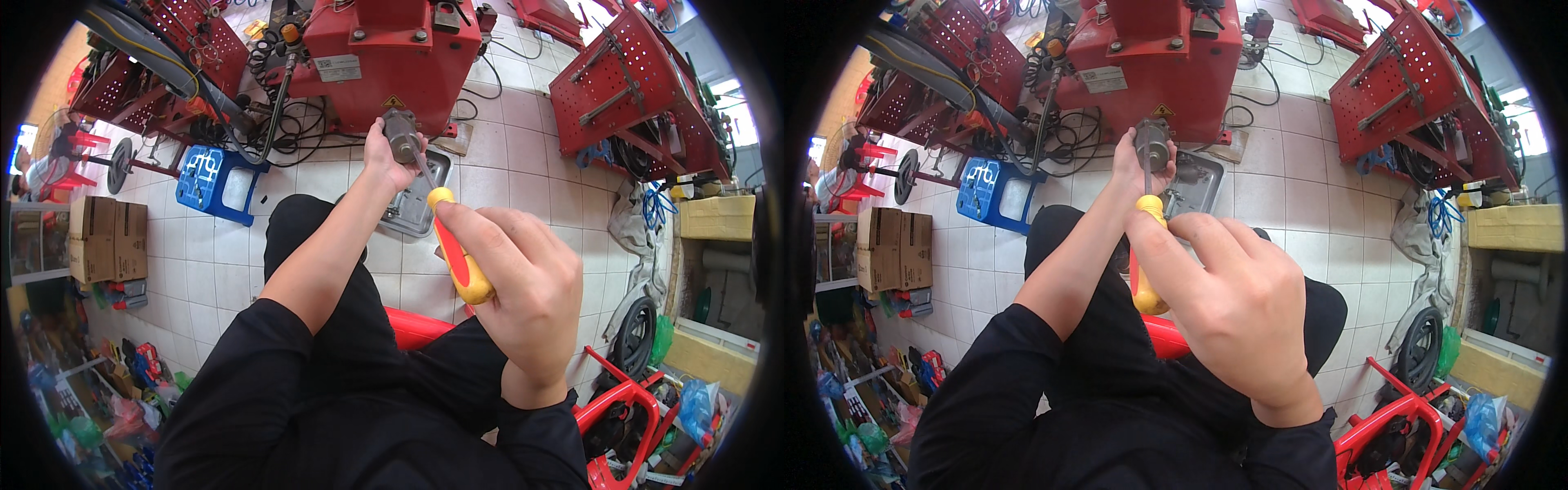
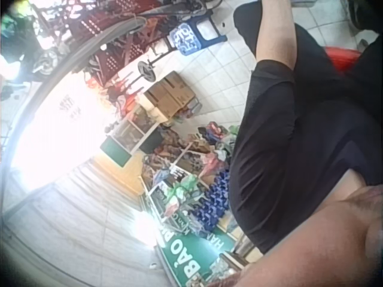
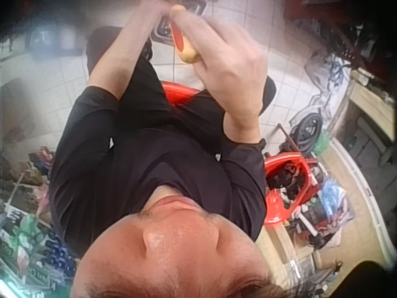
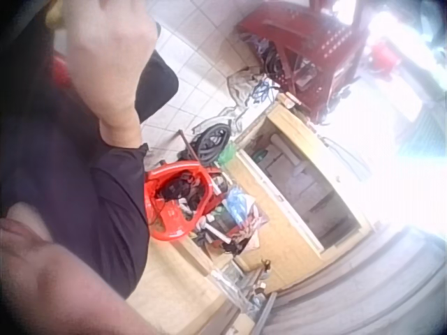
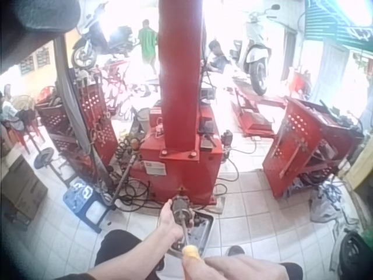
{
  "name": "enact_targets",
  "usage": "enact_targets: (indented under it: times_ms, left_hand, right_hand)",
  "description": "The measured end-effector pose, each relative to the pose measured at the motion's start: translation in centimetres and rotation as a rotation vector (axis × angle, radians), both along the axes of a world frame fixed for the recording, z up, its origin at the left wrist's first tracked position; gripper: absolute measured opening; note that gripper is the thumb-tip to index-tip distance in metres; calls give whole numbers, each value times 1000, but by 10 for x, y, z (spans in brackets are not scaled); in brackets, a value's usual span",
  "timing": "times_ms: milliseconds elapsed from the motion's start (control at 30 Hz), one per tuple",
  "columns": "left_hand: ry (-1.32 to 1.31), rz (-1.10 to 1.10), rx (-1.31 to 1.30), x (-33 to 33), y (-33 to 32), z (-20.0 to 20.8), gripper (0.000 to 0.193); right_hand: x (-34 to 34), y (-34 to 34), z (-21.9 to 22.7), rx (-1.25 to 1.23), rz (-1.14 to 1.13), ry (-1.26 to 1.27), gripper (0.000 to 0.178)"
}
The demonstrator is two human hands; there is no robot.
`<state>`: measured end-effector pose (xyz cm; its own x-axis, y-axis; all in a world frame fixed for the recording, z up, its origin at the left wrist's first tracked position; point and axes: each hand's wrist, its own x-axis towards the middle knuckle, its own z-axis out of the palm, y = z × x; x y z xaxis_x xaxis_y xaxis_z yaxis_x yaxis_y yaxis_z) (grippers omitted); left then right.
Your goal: The person disassembles a small electric motor by separating the cylindrical housing from the stator assembly. They then use a screwdriver to manipulate internal components within the housing, repeatedly inserting and turning the tool while holding the motor parts in their hands.
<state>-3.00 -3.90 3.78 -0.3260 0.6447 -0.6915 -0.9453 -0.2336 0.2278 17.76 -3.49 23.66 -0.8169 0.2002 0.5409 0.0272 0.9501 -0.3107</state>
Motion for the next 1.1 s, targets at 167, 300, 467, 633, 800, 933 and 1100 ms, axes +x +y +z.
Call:
enact_targets:
  times_ms: [167,300,467,633,800,933,1100]
  left_hand:
    - [-4,-2,-8,-2,0,-2,59]
    - [0,15,-27,0,4,-3,59]
    - [8,4,-25,0,2,-3,59]
    - [9,-16,7,-1,1,-1,59]
    - [9,-3,-17,2,1,2,59]
    - [16,-5,-23,1,-1,3,59]
    - [15,-19,-36,2,0,4,57]
  right_hand:
    - [0,-1,4,-20,2,-45,30]
    - [-1,-1,2,-37,-13,2,31]
    - [-1,-6,8,-130,-69,-7,36]
    - [0,-1,3,-100,-24,16,40]
    - [0,0,4,-71,3,-10,39]
    - [0,-1,4,-88,36,-22,37]
    - [-3,0,1,-100,21,34,37]
